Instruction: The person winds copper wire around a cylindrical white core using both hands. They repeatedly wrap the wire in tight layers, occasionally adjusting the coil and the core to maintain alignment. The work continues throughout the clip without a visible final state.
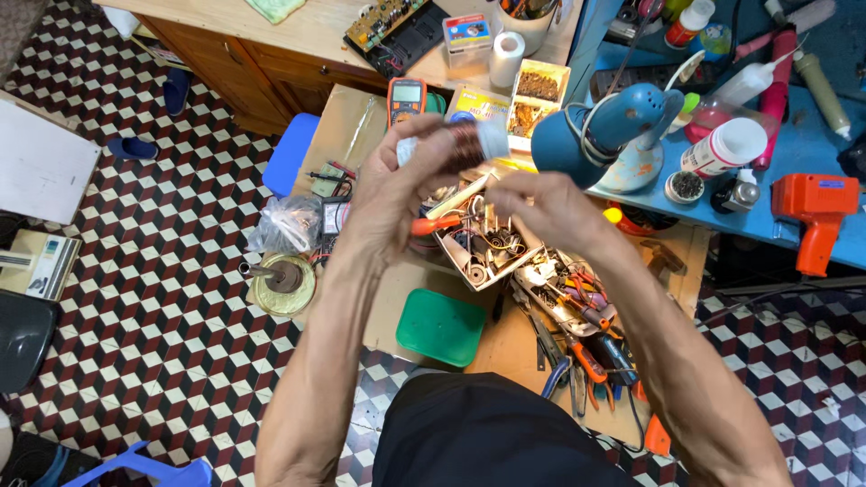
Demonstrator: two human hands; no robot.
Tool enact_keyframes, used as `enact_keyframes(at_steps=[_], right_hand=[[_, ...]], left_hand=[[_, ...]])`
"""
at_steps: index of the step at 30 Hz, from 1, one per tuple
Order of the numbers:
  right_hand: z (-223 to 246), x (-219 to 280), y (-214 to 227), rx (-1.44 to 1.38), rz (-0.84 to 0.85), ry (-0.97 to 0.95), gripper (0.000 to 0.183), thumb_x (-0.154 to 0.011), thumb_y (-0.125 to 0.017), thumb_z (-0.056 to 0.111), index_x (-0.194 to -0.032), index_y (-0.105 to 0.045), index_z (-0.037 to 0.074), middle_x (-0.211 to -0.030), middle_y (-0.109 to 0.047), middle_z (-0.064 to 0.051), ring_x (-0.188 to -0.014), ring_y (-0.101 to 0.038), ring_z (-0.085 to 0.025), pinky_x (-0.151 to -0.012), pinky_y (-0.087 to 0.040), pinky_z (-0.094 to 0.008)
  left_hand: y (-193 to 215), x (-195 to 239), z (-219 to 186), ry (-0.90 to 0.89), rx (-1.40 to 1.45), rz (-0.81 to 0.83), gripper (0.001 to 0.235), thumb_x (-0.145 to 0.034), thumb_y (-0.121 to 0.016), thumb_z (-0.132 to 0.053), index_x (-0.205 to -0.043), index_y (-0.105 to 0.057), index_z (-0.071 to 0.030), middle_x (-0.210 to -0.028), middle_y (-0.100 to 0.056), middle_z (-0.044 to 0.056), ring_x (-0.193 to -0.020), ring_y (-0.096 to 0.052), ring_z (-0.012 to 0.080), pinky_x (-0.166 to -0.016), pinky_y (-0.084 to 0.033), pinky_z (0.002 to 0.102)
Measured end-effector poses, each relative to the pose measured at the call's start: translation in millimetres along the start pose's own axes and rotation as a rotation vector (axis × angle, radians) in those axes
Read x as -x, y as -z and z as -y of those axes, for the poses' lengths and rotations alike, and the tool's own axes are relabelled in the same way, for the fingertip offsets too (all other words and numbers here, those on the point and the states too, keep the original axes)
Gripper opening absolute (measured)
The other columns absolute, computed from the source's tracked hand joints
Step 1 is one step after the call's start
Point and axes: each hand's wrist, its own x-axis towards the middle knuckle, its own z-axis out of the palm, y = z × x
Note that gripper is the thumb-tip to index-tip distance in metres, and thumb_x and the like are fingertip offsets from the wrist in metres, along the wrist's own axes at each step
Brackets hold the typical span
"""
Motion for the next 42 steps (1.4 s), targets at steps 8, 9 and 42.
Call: enact_keyframes(at_steps=[8, 9, 42], right_hand=[[-4, 4, 10, 0.034, -0.014, -0.05, 0.026, -0.097, -0.064, 0.025, -0.1, -0.078, 0.003, -0.084, -0.073, -0.006, -0.078, -0.066, -0.014, -0.072, -0.053, -0.035], [-3, 7, 5, -0.067, 0.057, -0.15, 0.026, -0.095, -0.065, 0.026, -0.099, -0.079, 0.004, -0.081, -0.074, -0.007, -0.075, -0.066, -0.014, -0.07, -0.053, -0.035], [-48, -12, -10, 0.122, 0.113, -0.125, 0.03, -0.092, -0.063, 0.031, -0.105, -0.078, 0.008, -0.091, -0.078, -0.009, -0.083, -0.072, -0.018, -0.079, -0.056, -0.037]], left_hand=[[-2, 16, 8, 0.134, -0.891, -0.043, 0.046, -0.085, -0.085, -0.028, -0.12, -0.065, -0.004, -0.105, -0.074, 0.011, -0.085, -0.066, 0.0128, -0.075, -0.055, 0.028], [-3, 14, 8, 0.083, -0.65, -0.094, 0.046, -0.086, -0.083, -0.027, -0.12, -0.064, -0.003, -0.107, -0.073, 0.011, -0.088, -0.067, 0.0124, -0.078, -0.056, 0.028], [16, 28, 17, 0.289, -0.522, 0.283, 0.053, -0.078, -0.085, -0.025, -0.123, -0.067, -0.002, -0.099, -0.073, 0.005, -0.08, -0.072, 0.0124, -0.063, -0.056, 0.027]])
